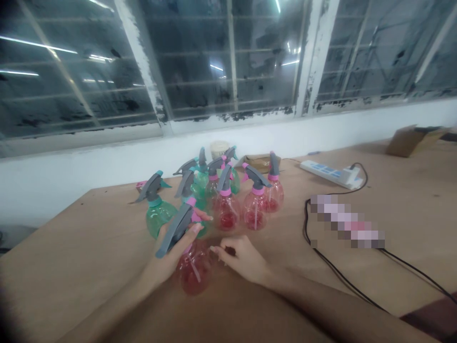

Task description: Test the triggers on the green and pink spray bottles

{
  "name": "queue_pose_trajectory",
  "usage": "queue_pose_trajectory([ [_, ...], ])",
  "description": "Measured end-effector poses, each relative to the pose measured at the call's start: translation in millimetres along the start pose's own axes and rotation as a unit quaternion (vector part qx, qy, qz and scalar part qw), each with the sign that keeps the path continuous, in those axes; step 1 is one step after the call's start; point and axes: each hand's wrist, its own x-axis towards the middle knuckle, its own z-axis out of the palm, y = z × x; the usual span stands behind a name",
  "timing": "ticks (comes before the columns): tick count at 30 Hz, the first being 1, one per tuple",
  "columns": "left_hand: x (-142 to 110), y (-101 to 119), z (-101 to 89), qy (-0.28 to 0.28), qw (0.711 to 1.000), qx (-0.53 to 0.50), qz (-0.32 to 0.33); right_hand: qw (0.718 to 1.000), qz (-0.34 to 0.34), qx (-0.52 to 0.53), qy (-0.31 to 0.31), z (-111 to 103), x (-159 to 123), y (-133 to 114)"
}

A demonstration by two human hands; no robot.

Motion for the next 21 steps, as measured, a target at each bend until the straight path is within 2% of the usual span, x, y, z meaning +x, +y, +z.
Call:
queue_pose_trajectory([
  [10, 0.0, -2.8, 0.0, -0.011, 1.0, -0.018, -0.014, 1.0, 0.001, -0.005, -0.002, -0.1, -1.1, 0.1],
  [21, 0.2, -4.3, -0.1, -0.015, 1.0, -0.01, -0.002, 1.0, 0.002, -0.012, -0.002, 0.1, -0.8, 0.8],
])
